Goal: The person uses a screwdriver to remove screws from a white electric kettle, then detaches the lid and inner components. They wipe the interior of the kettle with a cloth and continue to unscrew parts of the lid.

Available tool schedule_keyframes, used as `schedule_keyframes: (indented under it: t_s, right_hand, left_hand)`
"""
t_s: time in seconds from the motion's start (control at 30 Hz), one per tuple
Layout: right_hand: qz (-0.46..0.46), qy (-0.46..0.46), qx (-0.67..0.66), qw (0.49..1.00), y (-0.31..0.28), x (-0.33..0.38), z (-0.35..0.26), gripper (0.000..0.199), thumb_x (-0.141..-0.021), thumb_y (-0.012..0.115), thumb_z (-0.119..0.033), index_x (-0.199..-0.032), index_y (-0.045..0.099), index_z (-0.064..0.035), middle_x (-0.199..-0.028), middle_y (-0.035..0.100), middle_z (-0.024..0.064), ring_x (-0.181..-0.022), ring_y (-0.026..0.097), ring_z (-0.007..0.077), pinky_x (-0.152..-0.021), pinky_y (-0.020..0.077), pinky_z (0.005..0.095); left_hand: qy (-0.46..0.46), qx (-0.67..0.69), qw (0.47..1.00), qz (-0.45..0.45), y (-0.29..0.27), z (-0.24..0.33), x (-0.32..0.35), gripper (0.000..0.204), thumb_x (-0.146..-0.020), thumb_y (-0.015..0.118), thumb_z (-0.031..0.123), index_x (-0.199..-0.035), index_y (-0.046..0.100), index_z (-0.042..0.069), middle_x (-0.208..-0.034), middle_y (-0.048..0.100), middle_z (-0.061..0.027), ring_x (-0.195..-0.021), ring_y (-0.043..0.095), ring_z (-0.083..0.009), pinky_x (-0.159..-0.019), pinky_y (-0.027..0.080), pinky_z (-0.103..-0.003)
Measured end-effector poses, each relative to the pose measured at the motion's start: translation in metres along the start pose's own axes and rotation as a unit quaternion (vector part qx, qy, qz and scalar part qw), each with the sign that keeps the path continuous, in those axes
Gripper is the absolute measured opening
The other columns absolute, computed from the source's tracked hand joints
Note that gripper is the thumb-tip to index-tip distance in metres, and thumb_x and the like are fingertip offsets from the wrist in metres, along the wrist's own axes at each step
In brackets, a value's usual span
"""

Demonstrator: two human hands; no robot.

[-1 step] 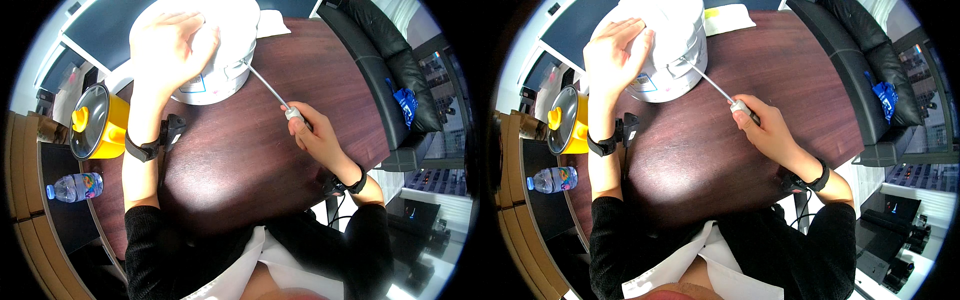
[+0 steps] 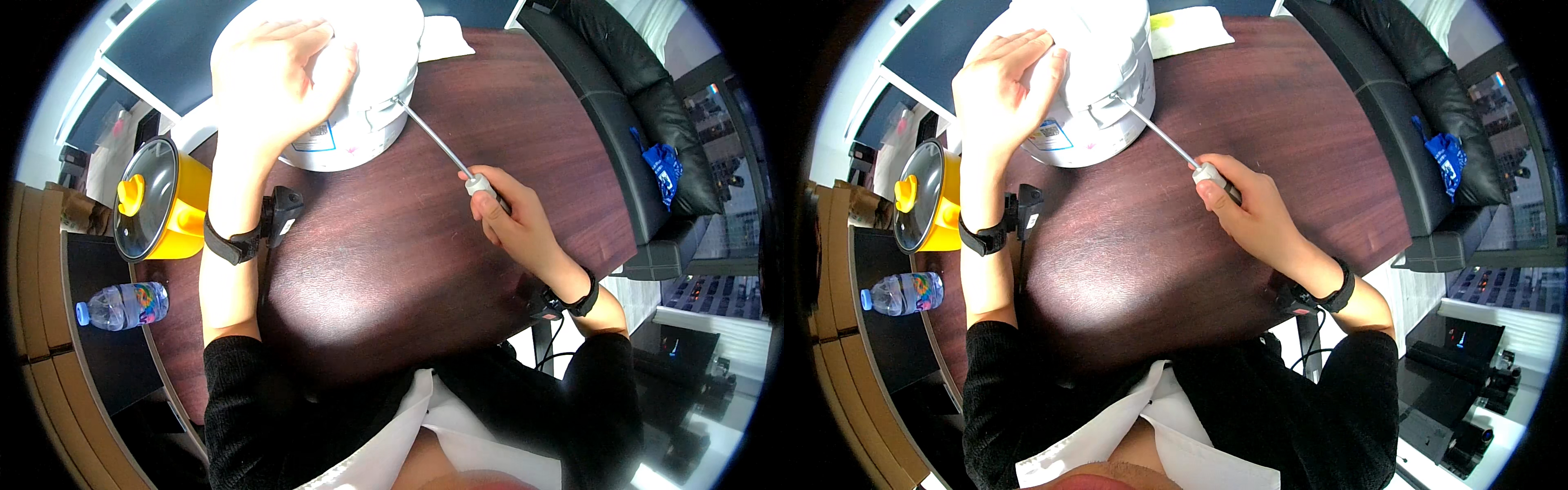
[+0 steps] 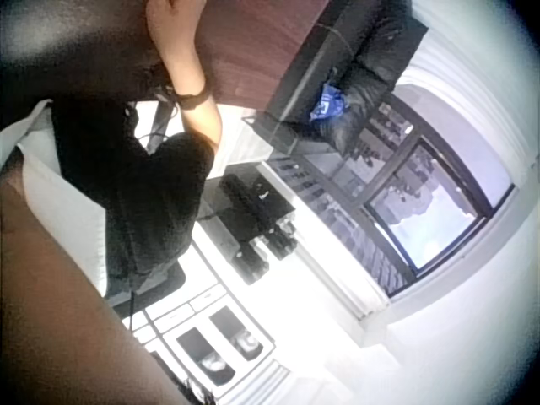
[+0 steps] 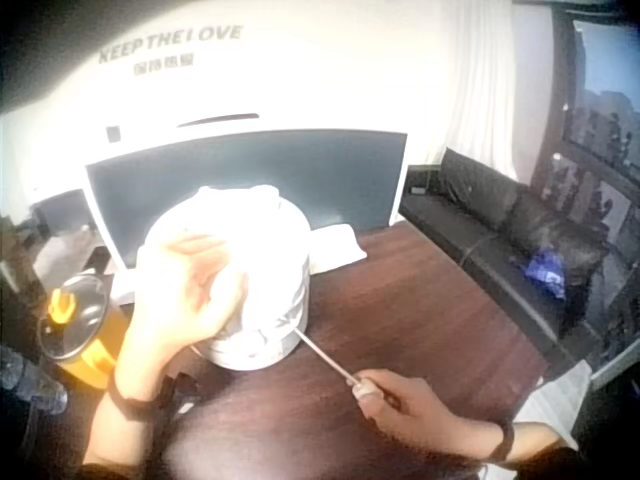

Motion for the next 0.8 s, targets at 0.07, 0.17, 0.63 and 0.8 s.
schedule_keyframes:
  t_s: [0.07,0.17,0.63,0.8]
  right_hand:
    - [0.006,-0.006,0.012,1.0,0.0,-0.0004,-0.0021,0.028,-0.097,0.053,-0.023,-0.116,0.057,-0.0022,-0.076,0.056,0.0014,-0.065,0.051,0.0071,-0.061,0.0403,0.0232]
    - [0.011,-0.014,0.027,0.999,-0.0012,-0.0005,-0.0022,0.028,-0.097,0.054,-0.023,-0.116,0.057,-0.0018,-0.077,0.057,0.0023,-0.065,0.051,0.0078,-0.061,0.0405,0.0235]
    - [0.027,-0.037,0.059,0.997,-0.0012,-0.0009,-0.0065,0.027,-0.096,0.055,-0.021,-0.115,0.057,-0.0012,-0.077,0.058,0.0047,-0.064,0.053,0.0101,-0.06,0.0412,0.025]
    - [0.037,-0.046,0.07,0.996,-0.0031,0.0001,-0.0076,0.028,-0.096,0.056,-0.022,-0.114,0.057,-0.0013,-0.077,0.058,0.0052,-0.065,0.054,0.011,-0.06,0.0416,0.0256]
  left_hand:
    - [0.003,-0.001,1.0,-0.001,0.0004,-0.0003,-0.0001,0.027,-0.084,0.066,0.029,-0.089,0.074,0.003,-0.091,0.072,-0.0139,-0.092,0.07,-0.0255,-0.082,0.054,-0.033]
    - [0.008,0.004,1.0,0.004,0.0016,-0.001,0.0002,0.027,-0.084,0.066,0.029,-0.089,0.074,0.003,-0.091,0.072,-0.0142,-0.092,0.07,-0.0257,-0.082,0.054,-0.033]
    - [0.005,0.009,1.0,-0.006,0.0008,-0.001,-0.0004,0.027,-0.084,0.066,0.028,-0.09,0.073,0.003,-0.092,0.072,-0.0142,-0.092,0.07,-0.0263,-0.082,0.054,-0.033]
    - [0.003,0.006,1.0,-0.001,-0.0002,-0.0001,-0.0001,0.026,-0.083,0.067,0.027,-0.09,0.073,0.003,-0.092,0.072,-0.0139,-0.092,0.07,-0.0258,-0.082,0.054,-0.033]
Point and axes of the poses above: each hand's wrist, its own x-axis away from the middle knuckle, its own y-axis out of the palm, z = x × y, the point moved 5 cm from there along -x, towards the middle knuckle
